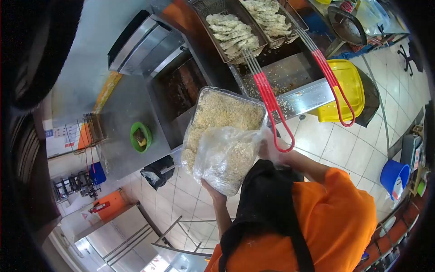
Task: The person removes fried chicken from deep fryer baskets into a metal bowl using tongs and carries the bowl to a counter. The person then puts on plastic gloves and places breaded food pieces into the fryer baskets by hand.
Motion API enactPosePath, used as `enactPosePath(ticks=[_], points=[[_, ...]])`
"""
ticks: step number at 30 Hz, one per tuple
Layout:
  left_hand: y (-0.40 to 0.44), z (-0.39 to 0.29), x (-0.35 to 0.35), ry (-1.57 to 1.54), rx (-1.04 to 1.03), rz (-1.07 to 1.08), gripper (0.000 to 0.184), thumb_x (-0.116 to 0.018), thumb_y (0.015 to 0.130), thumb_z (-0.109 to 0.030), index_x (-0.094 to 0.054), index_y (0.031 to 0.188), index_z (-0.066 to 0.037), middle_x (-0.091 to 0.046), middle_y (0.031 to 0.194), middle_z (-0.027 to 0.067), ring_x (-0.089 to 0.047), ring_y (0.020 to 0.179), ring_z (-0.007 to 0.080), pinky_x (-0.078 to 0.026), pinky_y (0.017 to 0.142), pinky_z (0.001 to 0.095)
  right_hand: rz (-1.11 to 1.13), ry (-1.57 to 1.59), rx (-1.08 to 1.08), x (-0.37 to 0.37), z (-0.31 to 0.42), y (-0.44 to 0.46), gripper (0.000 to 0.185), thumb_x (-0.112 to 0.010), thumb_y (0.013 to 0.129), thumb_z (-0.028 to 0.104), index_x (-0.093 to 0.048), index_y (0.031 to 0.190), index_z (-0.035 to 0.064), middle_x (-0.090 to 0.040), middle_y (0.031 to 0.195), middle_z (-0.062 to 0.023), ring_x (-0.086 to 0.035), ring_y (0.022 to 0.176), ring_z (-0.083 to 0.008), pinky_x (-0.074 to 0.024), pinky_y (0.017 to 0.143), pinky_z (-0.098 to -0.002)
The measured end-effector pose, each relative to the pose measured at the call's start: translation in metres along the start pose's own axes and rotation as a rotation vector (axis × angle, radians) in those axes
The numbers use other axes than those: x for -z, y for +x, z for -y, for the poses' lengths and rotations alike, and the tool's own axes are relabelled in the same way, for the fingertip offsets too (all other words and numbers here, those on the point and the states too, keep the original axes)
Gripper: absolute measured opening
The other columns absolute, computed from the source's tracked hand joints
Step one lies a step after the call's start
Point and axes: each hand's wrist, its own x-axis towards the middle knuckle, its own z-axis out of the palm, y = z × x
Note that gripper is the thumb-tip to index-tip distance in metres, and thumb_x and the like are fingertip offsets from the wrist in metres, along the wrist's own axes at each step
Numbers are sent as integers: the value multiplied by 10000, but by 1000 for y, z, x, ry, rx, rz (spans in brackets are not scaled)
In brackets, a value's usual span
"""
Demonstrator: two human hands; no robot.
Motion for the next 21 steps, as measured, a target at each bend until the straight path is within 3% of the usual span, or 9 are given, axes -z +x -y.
enactPosePath(ticks=[3, 6, 8, 11, 13, 15, 17, 19, 21], points=[[-1, 12, 19, -32, 21, 8, 754, -198, 960, -621, -210, 1506, -103, -332, 1491, 140, -354, 1354, 340, -312, 1115, 482, -185, 175, 227, -33, 20, 44, 308, -583, 942, 379, -590, 937, 72, -519, 676, 12, -510, 601, -131, -389, 489, -268], [-1, 10, 8, -94, -20, -3, 734, -222, 960, -605, -249, 1491, -98, -378, 1465, 135, -398, 1327, 334, -357, 1092, 482, -385, -210, 715, -37, 68, 57, 305, -565, 948, 333, -639, 1045, 53, -604, 751, -30, -584, 689, -160, -436, 529, -251], [1, 6, 1, -105, -13, -62, 729, -233, 960, -601, -267, 1484, -97, -397, 1456, 132, -418, 1316, 332, -377, 1082, 483, -499, -452, 906, -25, 90, 66, 311, -579, 928, 302, -653, 1085, 43, -647, 813, -80, -631, 769, -194, -482, 585, -273], [5, 8, 0, -97, 34, -144, 736, -237, 954, -611, -264, 1487, -103, -391, 1460, 130, -412, 1320, 336, -372, 1085, 491, -340, -569, 438, 6, 99, 69, 309, -629, 836, 224, -658, 1075, 30, -672, 946, -178, -675, 901, -248, -546, 694, -344], [6, 10, 4, -106, 12, -124, 740, -245, 951, -615, -266, 1487, -106, -394, 1456, 130, -412, 1318, 341, -372, 1082, 497, -135, -831, -118, -17, 119, 50, 318, -637, 801, 198, -655, 1069, 28, -662, 998, -205, -675, 937, -267, -555, 736, -363], [5, 13, 6, -128, 0, -96, 739, -264, 947, -611, -269, 1486, -106, -402, 1447, 131, -423, 1306, 345, -373, 1080, 498, -121, -1241, 314, -12, 102, 61, 318, -623, 825, 215, -643, 1090, 40, -669, 1007, -207, -676, 918, -234, -547, 754, -363], [7, 19, 11, -152, 13, -108, 741, -276, 942, -611, -274, 1484, -106, -409, 1438, 130, -431, 1296, 346, -376, 1076, 499, -268, -1195, 623, -41, 139, 42, 320, -622, 835, 243, -646, 1089, 50, -684, 978, -187, -674, 921, -226, -541, 768, -366], [11, 26, 20, -182, 52, -156, 745, -283, 938, -614, -279, 1482, -105, -416, 1430, 129, -437, 1287, 346, -381, 1071, 501, -336, -134, 390, 18, 98, 68, 340, -597, 883, 361, -663, 1071, 85, -709, 977, -117, -674, 879, -255, -531, 772, -394], [11, 32, 29, -171, 53, -188, 750, -288, 936, -619, -284, 1480, -104, -420, 1424, 130, -440, 1283, 346, -389, 1064, 502, -261, -301, 186, 40, 91, 71, 373, -565, 910, 374, -664, 1028, 35, -700, 937, -152, -668, 861, -278, -515, 743, -386]])
